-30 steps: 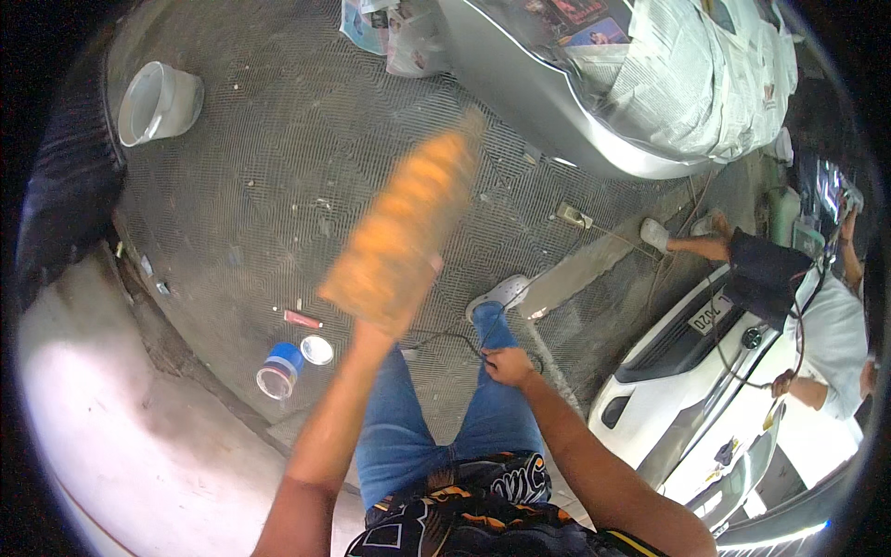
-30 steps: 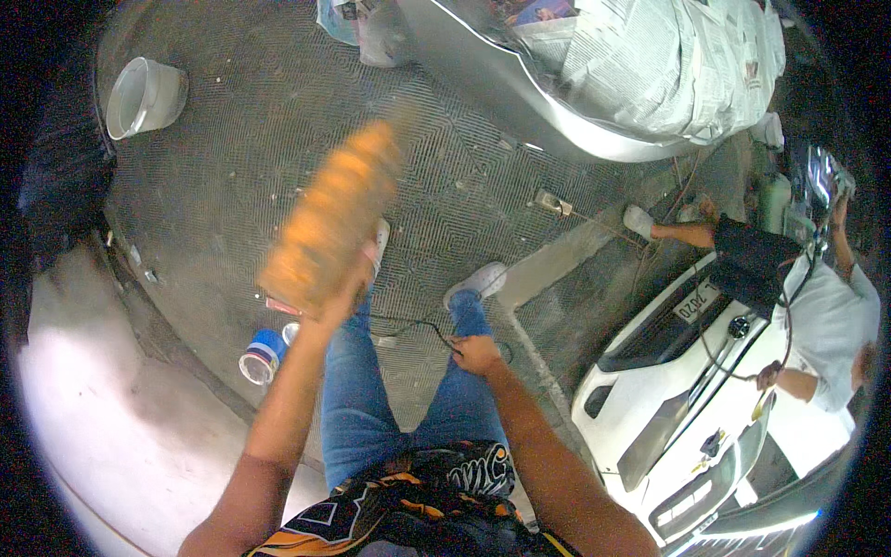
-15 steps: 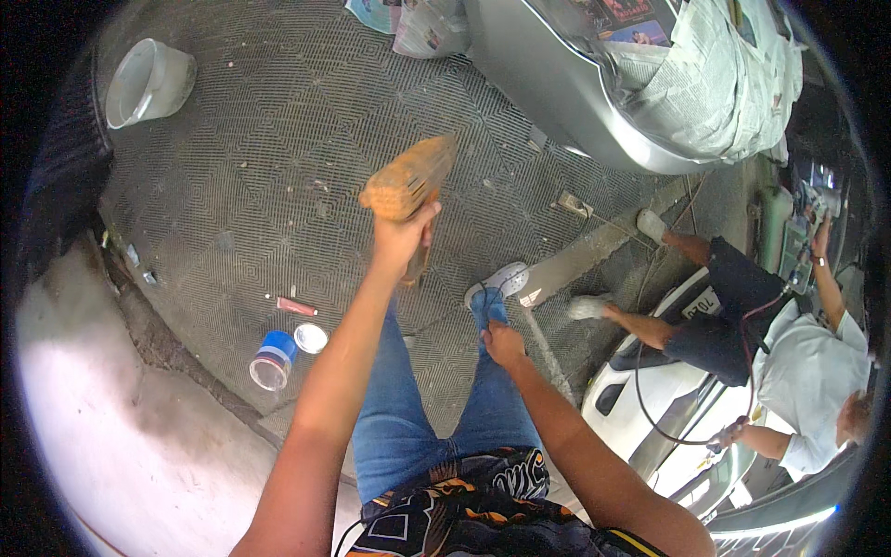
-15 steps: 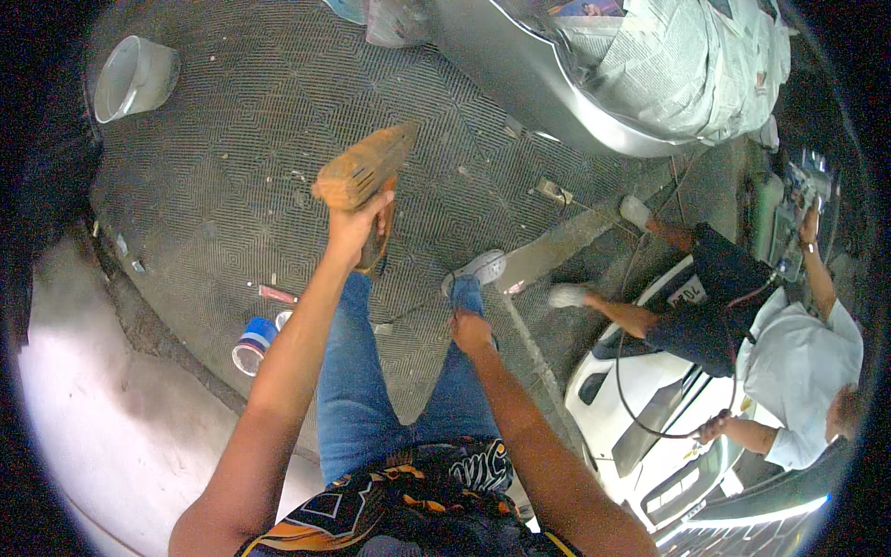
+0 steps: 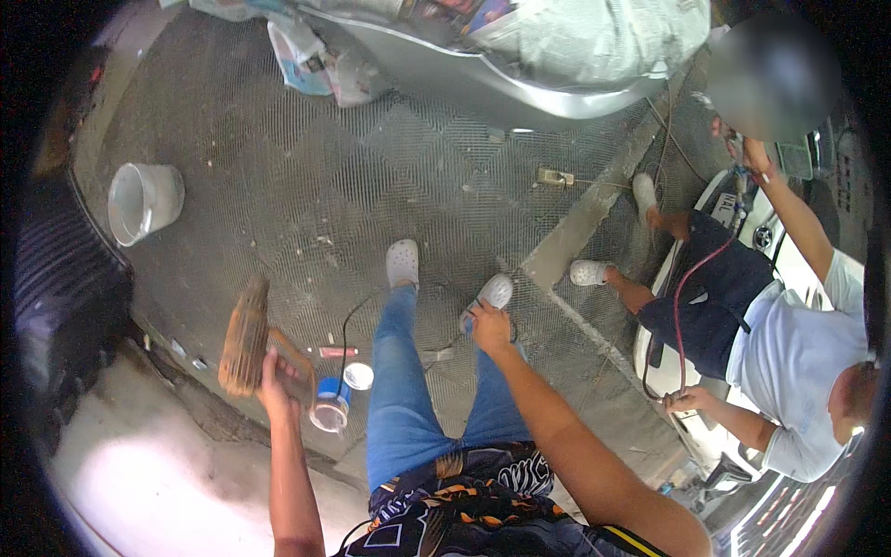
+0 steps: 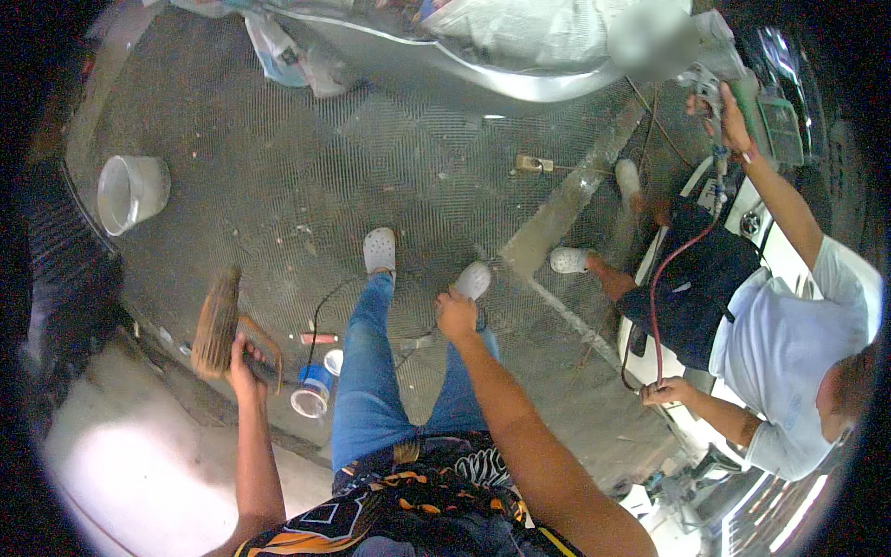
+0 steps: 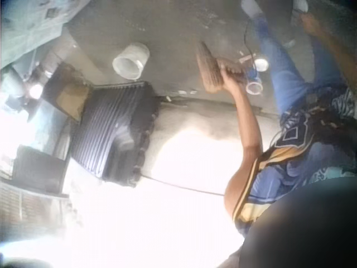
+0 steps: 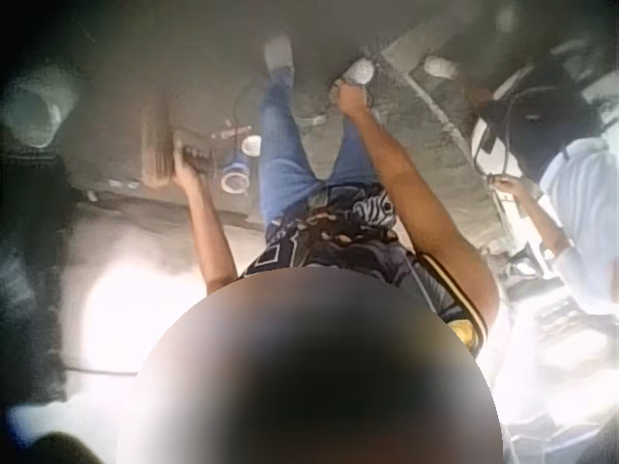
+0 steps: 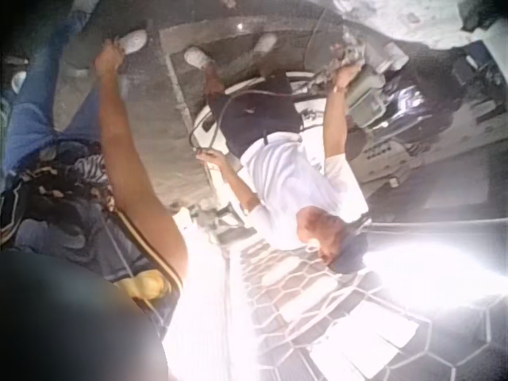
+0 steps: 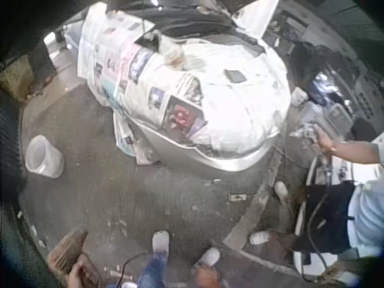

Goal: The person repeatedly buffs the front bumper of a silver car with a handheld buffing pad. The bumper is partially covered with newspaper. The person moves around the bumper, applying the pad in circular motions across its surface.

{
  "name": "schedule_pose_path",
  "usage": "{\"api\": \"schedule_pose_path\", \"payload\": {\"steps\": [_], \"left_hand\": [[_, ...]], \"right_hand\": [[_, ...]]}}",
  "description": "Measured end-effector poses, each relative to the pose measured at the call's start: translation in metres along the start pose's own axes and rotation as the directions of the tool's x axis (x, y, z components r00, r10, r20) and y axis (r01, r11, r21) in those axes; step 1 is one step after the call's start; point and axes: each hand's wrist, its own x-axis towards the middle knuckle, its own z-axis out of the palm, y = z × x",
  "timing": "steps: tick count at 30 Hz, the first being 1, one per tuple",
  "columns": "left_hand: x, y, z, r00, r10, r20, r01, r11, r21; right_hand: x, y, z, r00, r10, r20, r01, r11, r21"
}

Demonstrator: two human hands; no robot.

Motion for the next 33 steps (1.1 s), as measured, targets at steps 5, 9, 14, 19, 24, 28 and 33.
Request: {"api": "schedule_pose_path", "payload": {"steps": [5, 9, 14, 19, 24, 28, 33], "left_hand": [[-0.072, 0.02, -0.03, 0.998, 0.051, 0.029, -0.051, 0.999, 0.002], [-0.124, 0.019, -0.042, 0.987, 0.16, 0.02, -0.161, 0.984, 0.075], [-0.172, 0.012, -0.045, 0.954, 0.289, 0.082, -0.297, 0.947, 0.119], [-0.203, 0.003, -0.05, 0.906, 0.363, 0.218, -0.39, 0.916, 0.093], [-0.209, -0.004, -0.065, 0.874, 0.44, 0.207, -0.471, 0.871, 0.139], [-0.198, -0.002, -0.08, 0.872, 0.427, 0.239, -0.472, 0.863, 0.182], [-0.186, 0.003, -0.093, 0.823, 0.507, 0.257, -0.562, 0.792, 0.237]], "right_hand": [[-0.032, -0.01, -0.011, 0.999, -0.002, 0.04, 0.001, 1.0, 0.021], [-0.051, 0.008, -0.023, 0.878, -0.014, 0.479, -0.158, 0.935, 0.317], [-0.121, 0.038, -0.046, 0.959, 0.107, 0.261, -0.223, 0.856, 0.467], [-0.201, 0.105, 0.003, 0.948, 0.241, 0.21, -0.294, 0.913, 0.281], [-0.266, 0.17, 0.105, 0.914, 0.299, 0.276, -0.332, 0.94, 0.081], [-0.303, 0.182, 0.14, 0.896, 0.183, 0.404, -0.259, 0.955, 0.143], [-0.313, 0.16, 0.165, 0.974, 0.0, 0.227, -0.088, 0.923, 0.375]]}}
